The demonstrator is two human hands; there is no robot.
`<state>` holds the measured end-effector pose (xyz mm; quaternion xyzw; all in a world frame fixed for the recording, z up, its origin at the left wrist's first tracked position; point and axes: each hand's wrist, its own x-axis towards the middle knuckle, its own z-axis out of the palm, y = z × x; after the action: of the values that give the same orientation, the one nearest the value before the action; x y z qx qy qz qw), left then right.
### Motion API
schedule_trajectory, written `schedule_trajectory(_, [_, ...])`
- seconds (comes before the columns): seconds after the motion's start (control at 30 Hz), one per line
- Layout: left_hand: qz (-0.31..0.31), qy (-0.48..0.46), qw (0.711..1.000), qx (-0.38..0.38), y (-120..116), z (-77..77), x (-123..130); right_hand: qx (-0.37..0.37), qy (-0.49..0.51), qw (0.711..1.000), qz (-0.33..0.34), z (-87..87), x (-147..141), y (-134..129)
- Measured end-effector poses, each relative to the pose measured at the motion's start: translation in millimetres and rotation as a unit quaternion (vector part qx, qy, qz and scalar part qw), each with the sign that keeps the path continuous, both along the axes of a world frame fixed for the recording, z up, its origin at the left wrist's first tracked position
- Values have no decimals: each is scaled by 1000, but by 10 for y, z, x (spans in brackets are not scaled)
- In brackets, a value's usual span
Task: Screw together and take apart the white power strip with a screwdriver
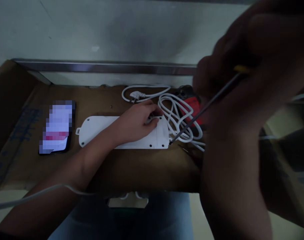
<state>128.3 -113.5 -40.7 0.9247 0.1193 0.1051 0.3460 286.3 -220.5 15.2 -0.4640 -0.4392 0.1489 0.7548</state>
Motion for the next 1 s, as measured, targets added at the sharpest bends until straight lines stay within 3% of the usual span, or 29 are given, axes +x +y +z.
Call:
schedule_trajectory(0.07, [0, -25, 1000, -1, -6, -17, 8, 56, -29, 998, 20, 24, -245, 73])
schedule_trajectory(0.17, [-2, -46, 999, 0, -14, -33, 11, 79, -33, 995, 48, 8, -405, 158])
schedule_trajectory(0.37, [-13, -47, 999, -5, -1, -30, 7, 52, -35, 997, 54, -34, -375, 160])
schedule_trajectory(0.73, [0, -38, 999, -1, -22, -51, 11, 79, -32, 992, 91, -49, -360, 194])
schedule_trajectory(1.0, [3, -47, 999, -25, -11, -89, 2, 23, -94, 991, 93, -90, -393, 127])
